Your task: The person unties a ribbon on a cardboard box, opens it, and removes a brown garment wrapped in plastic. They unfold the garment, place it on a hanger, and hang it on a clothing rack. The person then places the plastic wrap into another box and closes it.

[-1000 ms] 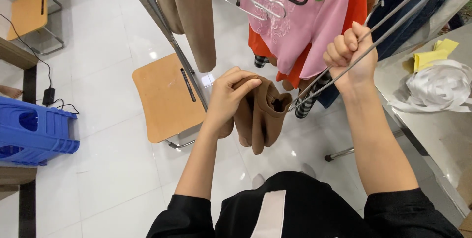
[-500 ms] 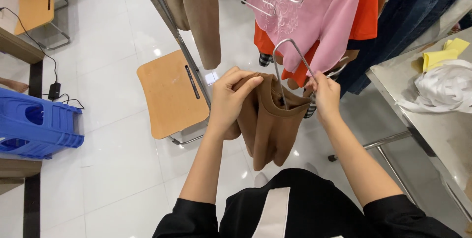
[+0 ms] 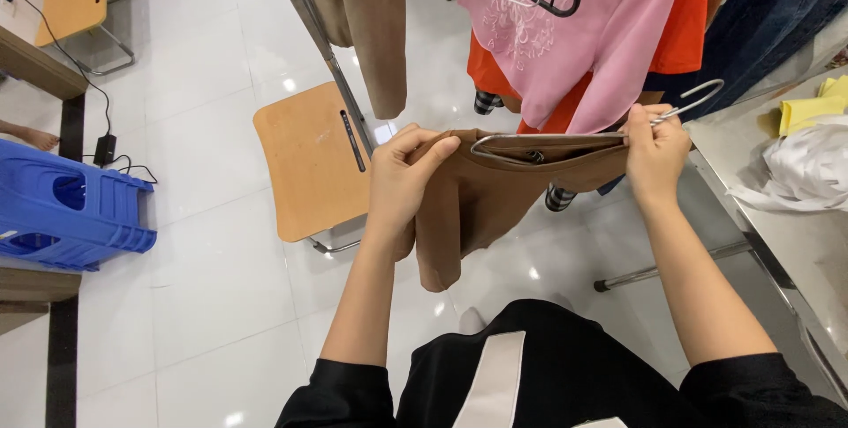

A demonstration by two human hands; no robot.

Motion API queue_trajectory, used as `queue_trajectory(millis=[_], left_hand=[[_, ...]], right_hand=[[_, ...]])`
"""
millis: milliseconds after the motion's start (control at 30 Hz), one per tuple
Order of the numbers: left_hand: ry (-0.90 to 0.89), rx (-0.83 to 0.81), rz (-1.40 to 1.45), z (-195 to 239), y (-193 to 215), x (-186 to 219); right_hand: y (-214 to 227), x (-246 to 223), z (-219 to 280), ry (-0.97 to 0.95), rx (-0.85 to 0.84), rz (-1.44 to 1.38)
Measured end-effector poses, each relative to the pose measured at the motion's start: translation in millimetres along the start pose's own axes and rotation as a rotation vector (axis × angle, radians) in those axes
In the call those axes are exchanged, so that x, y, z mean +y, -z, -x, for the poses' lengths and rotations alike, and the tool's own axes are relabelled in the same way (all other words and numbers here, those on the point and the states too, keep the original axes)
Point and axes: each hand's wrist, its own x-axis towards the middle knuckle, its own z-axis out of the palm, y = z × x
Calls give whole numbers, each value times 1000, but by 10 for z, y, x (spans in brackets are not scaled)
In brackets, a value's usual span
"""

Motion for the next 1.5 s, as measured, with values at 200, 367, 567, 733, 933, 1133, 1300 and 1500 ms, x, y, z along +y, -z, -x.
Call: queue_trajectory(millis=[200, 367, 567, 733, 933, 1133, 1300, 1500], left_hand=[[301, 2, 132, -15, 92, 255], [232, -40, 68, -61, 150, 49], [68, -120, -133, -83, 164, 4], [41, -138, -366, -82, 84, -67], [-185, -150, -473, -96, 41, -364], [-304, -135, -540, -84, -156, -523], [-287, -175, -607, -60, -244, -704], [-241, -66, -534, -53, -45, -904]], right_hand=[[5, -247, -160, -23, 16, 21], [20, -423, -189, 37, 17, 61], [95, -712, -263, 267, -47, 125], [71, -1229, -255, 348, -195, 74], [-77, -1430, -239, 169, -363, 78], [-279, -1441, -156, 31, -474, 192], [-301, -1586, -128, 10, -498, 114], [160, -1789, -349, -65, -765, 203]])
